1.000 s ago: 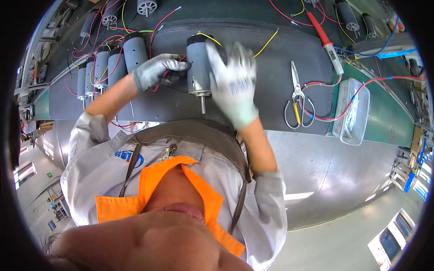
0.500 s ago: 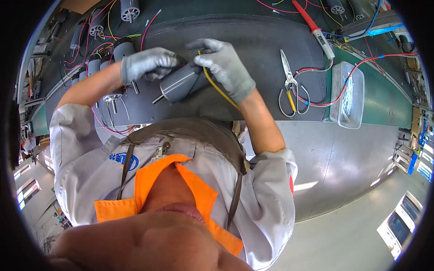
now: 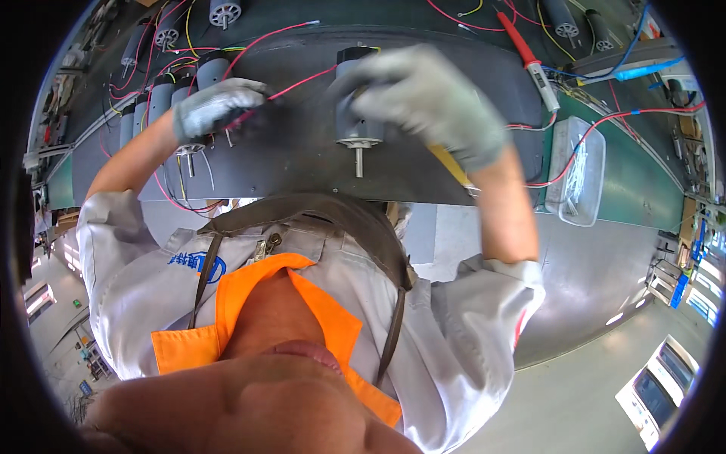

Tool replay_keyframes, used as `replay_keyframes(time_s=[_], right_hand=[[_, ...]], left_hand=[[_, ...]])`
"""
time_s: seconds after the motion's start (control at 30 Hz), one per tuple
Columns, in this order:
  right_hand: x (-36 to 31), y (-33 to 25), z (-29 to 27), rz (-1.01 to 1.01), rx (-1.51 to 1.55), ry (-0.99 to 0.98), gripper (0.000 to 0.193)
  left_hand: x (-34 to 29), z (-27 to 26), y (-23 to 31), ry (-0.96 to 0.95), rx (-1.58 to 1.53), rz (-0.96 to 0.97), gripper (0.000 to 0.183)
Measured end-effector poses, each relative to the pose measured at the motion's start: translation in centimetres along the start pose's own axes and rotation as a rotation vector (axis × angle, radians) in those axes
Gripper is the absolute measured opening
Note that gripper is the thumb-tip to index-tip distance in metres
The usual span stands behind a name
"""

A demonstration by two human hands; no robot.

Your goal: Connecting wires and applying heat shrink tubing to small electrical motors on an assembly line.

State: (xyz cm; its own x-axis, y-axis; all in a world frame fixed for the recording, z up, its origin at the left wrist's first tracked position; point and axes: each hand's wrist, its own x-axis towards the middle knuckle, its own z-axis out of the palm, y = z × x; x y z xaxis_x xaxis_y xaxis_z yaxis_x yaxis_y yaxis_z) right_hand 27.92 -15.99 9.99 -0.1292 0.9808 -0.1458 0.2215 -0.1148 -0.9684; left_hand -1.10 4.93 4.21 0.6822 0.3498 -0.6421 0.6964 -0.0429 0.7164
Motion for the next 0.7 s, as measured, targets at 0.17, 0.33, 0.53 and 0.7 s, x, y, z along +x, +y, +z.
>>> replay_keyframes(time_s=[0.17,0.33,0.53,0.7], right_hand=[[6.0,6.5,11.7,-0.620,-0.692,0.106,0.019],[12.1,2.8,21.3,-0.644,-0.819,-0.142,0.021],[-4.0,9.5,1.9,-0.716,-0.368,0.490,0.035],[-19.7,15.9,-16.9,0.493,-0.586,1.499,0.023]], left_hand=[[4.9,3.7,5.1,-0.010,-0.347,-0.059,0.081],[8.2,3.5,6.7,0.144,0.167,-0.094,0.078],[10.4,3.4,2.9,0.376,0.344,-0.025,0.056],[12.0,6.2,1.5,0.563,0.344,0.406,0.059]])
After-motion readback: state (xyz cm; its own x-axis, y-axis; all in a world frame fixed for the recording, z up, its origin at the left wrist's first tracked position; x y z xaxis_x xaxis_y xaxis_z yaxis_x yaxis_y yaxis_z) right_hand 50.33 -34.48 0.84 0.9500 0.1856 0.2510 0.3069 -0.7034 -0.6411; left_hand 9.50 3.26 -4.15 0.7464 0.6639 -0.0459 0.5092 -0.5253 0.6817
